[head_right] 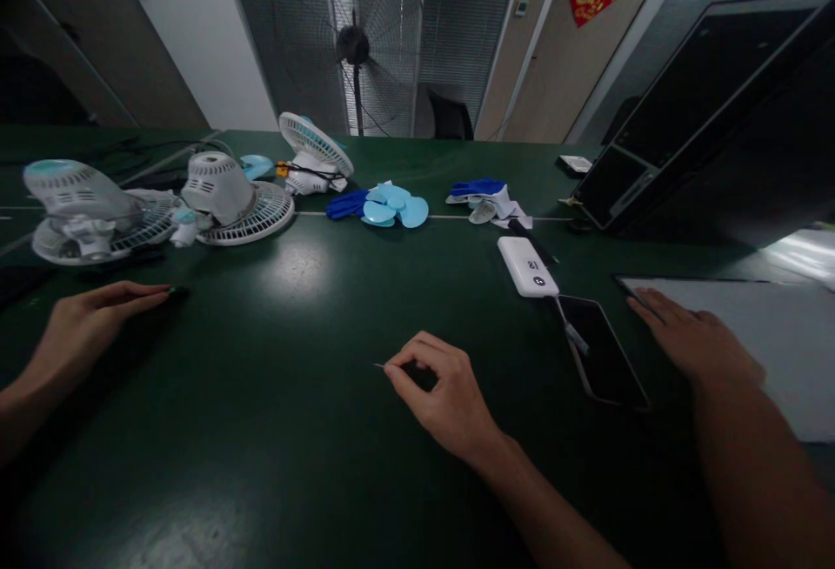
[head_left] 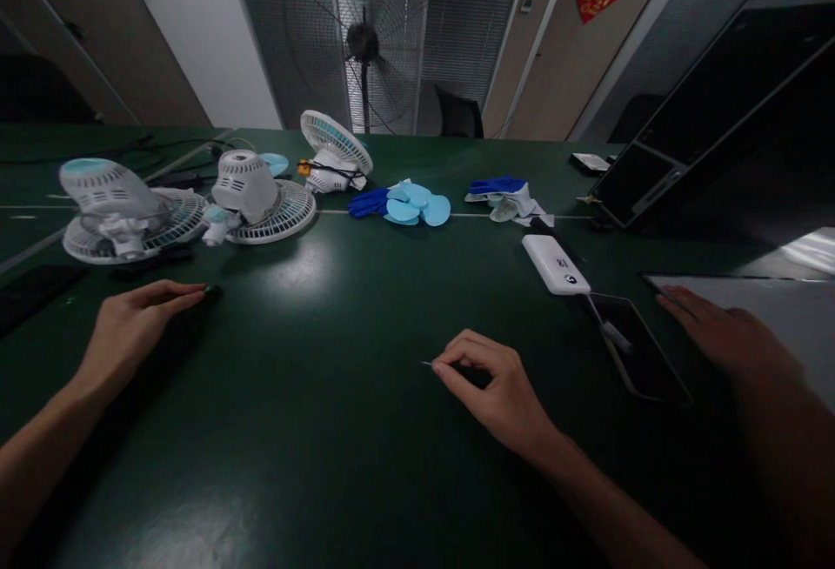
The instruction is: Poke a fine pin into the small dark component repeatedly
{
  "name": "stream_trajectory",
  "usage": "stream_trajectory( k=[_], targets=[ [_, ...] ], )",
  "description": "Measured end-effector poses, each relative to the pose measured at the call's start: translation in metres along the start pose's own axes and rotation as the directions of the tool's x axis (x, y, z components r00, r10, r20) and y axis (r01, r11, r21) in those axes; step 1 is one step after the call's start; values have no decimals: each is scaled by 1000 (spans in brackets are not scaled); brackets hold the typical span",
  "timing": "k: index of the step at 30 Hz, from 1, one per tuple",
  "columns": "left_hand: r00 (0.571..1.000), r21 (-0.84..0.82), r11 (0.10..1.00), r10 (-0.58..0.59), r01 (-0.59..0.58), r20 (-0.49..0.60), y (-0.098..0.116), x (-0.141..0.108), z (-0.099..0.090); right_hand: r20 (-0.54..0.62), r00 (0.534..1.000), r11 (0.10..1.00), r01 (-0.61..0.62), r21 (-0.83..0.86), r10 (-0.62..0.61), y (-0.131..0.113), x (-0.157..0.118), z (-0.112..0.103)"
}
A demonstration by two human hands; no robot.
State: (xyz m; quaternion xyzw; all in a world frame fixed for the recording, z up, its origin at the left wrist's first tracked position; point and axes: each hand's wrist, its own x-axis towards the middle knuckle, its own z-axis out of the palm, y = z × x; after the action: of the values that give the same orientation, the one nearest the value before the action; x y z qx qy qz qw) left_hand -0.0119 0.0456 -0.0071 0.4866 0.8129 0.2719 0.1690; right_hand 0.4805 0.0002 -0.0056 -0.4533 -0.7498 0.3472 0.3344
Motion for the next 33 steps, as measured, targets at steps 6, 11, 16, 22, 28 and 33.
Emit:
stream_trajectory(
  k=[6, 11, 16, 22, 28, 33],
  targets=[
    [974, 279, 935, 228, -220, 5, 11, -13, 3, 1, 1000, 1000, -1, 7, 1, 1, -1, 0],
    [876, 593, 673, 466, -442, 124, 14, -25, 8, 4, 1000, 1000, 5, -6, -5, 1, -2, 1],
    [880, 577, 687, 456, -442, 132, 15, -32, 5, 12, 1000, 1000, -6, 2, 6, 1, -3, 0],
    [901, 31, 916, 385, -399, 200, 55, -64, 29, 8, 1000, 1000, 2, -1, -2, -1, -3, 0],
    [644, -382, 777, 629, -500, 436, 135, -139, 104, 13, 999, 999, 46, -22, -46, 1, -5, 1],
    [563, -438, 727, 687, -529, 460, 156, -160, 122, 40, 996, 994, 80, -78, -77, 2, -6, -1]
  ],
)
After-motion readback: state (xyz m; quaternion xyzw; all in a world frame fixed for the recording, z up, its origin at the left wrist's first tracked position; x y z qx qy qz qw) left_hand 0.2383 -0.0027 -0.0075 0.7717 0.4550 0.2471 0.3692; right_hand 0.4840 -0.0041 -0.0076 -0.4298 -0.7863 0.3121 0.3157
